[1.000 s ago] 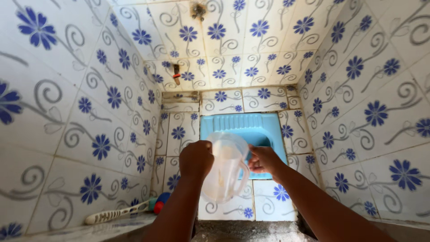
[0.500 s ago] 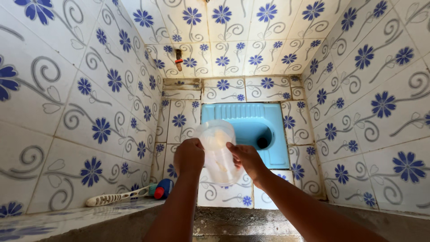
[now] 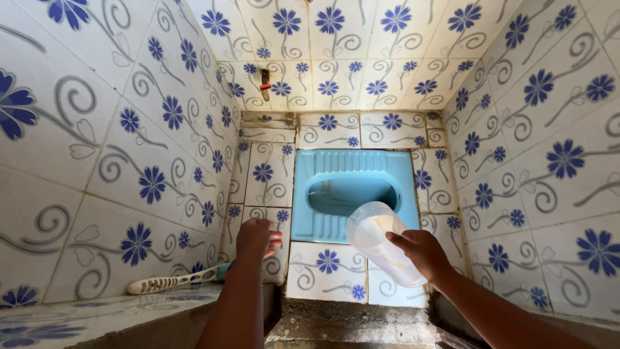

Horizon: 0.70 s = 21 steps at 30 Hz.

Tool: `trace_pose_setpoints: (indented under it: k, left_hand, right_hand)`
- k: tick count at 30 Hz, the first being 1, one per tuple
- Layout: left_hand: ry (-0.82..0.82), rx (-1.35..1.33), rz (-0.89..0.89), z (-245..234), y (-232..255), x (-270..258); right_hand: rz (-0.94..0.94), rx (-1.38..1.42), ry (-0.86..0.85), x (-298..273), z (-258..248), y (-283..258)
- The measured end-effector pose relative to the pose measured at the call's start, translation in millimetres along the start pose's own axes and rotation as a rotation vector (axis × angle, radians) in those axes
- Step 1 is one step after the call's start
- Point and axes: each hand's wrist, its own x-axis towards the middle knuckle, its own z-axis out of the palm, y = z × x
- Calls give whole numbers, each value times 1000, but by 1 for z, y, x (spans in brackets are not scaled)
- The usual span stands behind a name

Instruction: The person opens a bathroom door, then repeatedly scoops water from a tap into a plastic container and pours it into a squat toilet. The person refills the container multiple times and continues pouring water into the toilet before closing the door.

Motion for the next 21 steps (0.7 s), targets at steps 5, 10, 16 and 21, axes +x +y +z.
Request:
trace_pose_setpoints:
  k: [5,10,16,21]
  left_hand:
    - [3,-104,-55,1,-13,16]
    - [-21,-157,-74,0,-26,36]
    - [135,-381,-102,-19,-39,80]
    - [250,-490,-157,-59,-49,119]
  right_hand:
    - [-15,-48,-64,11,5,-7]
    - [-158,-94,-106,27,31,-47]
    - [-575,-497,-213,29,64,-145]
    - [-621,-462,-269,29,68,-237]
